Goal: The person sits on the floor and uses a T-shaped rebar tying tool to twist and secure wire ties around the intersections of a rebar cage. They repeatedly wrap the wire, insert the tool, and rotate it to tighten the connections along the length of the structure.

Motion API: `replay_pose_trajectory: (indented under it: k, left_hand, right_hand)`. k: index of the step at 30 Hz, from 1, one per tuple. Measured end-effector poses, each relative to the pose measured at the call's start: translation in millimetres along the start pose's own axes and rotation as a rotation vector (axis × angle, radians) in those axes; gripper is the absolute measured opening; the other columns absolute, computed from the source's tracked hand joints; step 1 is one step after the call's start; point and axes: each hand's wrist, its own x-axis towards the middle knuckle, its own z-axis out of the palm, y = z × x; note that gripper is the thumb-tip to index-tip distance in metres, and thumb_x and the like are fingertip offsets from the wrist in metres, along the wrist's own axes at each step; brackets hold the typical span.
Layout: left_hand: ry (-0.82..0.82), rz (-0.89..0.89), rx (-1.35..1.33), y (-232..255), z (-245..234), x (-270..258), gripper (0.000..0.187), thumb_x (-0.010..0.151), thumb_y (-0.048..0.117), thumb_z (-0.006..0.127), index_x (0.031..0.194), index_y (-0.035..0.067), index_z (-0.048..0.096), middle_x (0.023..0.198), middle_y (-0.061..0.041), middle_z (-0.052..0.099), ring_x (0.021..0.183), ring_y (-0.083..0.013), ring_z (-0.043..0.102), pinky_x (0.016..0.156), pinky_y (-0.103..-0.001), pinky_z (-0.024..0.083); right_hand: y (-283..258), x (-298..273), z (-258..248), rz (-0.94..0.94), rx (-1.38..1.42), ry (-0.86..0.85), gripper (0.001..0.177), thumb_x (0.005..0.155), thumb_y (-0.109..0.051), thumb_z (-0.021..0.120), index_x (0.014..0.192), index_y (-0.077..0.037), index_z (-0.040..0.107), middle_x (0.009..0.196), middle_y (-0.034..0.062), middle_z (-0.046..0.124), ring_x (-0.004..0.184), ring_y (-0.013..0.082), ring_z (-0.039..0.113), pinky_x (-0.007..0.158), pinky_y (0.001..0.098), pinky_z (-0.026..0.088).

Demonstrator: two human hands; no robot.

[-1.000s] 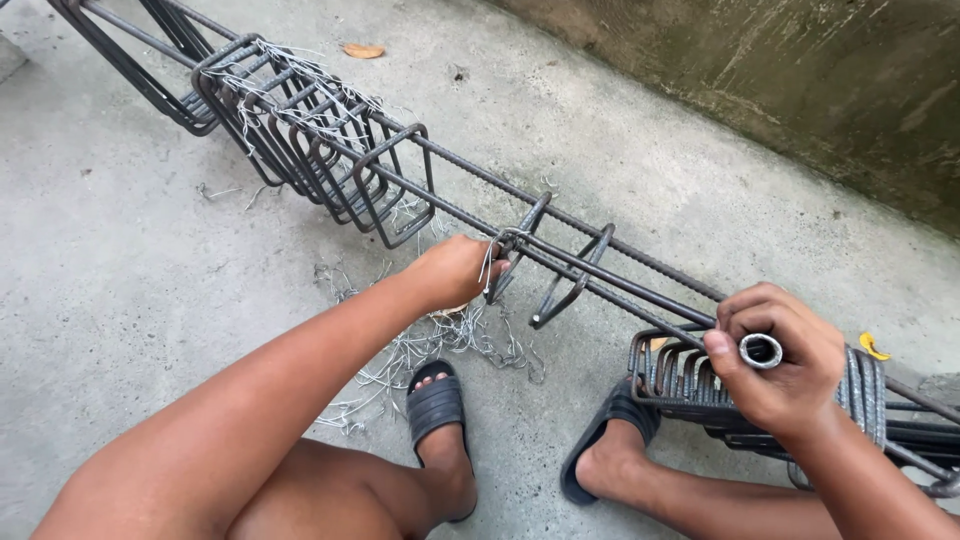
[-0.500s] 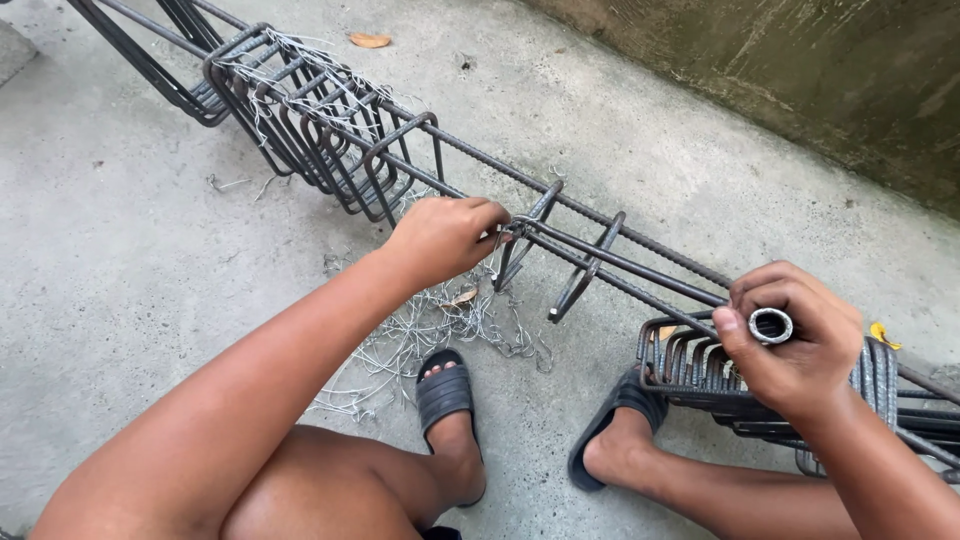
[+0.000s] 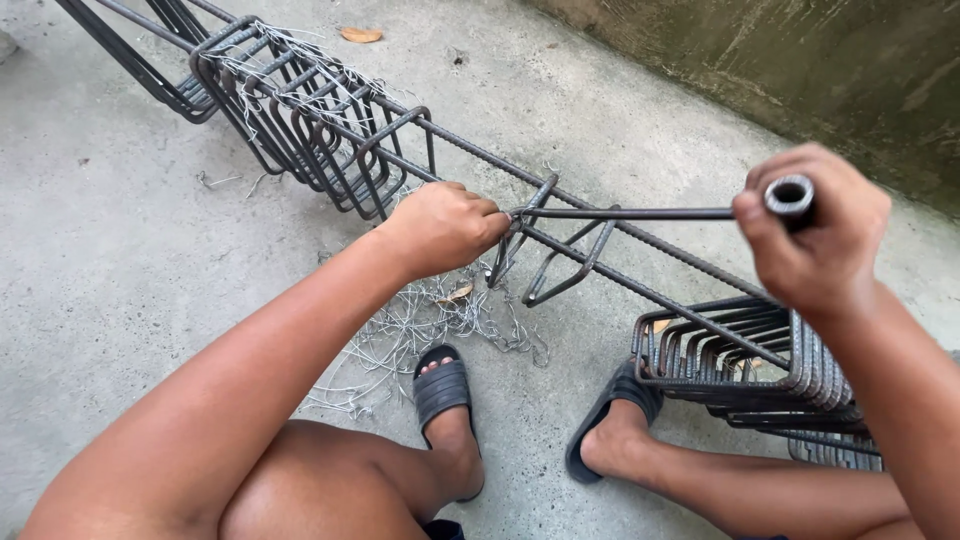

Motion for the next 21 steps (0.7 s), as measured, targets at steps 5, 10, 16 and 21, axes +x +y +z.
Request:
replay_pose_trajectory:
  k: [5, 10, 16, 21]
  left_hand:
    - [0.056, 0.015, -0.013, 0, 4, 2, 0.014, 0.09, 0.016, 0.062, 0.077, 0.011, 0.064, 0.077, -0.004, 0.073, 0.066, -0.0261, 0.069, 0.073, -0.038, 0.058]
    - [-0.005, -0.002, 0.007, -2, 1, 9, 0.02, 0.095, 0.015, 0.06, 0.076, 0.012, 0.065, 0.075, -0.003, 0.074, 0.06, -0.022, 0.069, 0.07, -0.038, 0.06]
    - [-0.055, -0.019, -0.026, -1, -1, 8, 0.016, 0.095, 0.014, 0.063, 0.08, 0.011, 0.068, 0.078, -0.004, 0.075, 0.063, -0.0216, 0.072, 0.064, -0.037, 0.06]
    - [-0.006, -0.039, -0.009, 3, -4, 6, 0.014, 0.09, 0.014, 0.064, 0.076, 0.012, 0.065, 0.072, -0.003, 0.072, 0.062, -0.0225, 0.07, 0.058, -0.037, 0.058]
  right_hand:
    - [58, 4, -17, 0.004, -0.411, -0.109, 0.028, 0.124, -0.008, 0.067, 0.099, 0.006, 0.063, 0.101, 0.0202, 0.065, 0.077, 0.0264, 0.056, 0.065, 0.0366, 0.045]
    - [60, 51, -17, 0.452, -0.875, -0.523, 0.06, 0.142, -0.044, 0.045, 0.094, -0.011, 0.061, 0.073, 0.0071, 0.066, 0.055, 0.0251, 0.064, 0.054, 0.0359, 0.051]
    - [55, 85, -7, 0.994, -0.338, -0.696, 0.05, 0.126, -0.034, 0.045, 0.11, 0.01, 0.065, 0.088, 0.0256, 0.079, 0.064, 0.0401, 0.078, 0.05, 0.0451, 0.055]
    - [47, 93, 4, 1.009, 0.007, -0.51, 0.036, 0.122, -0.018, 0.04, 0.126, 0.017, 0.046, 0.119, 0.0324, 0.065, 0.081, 0.0499, 0.072, 0.069, 0.0518, 0.062]
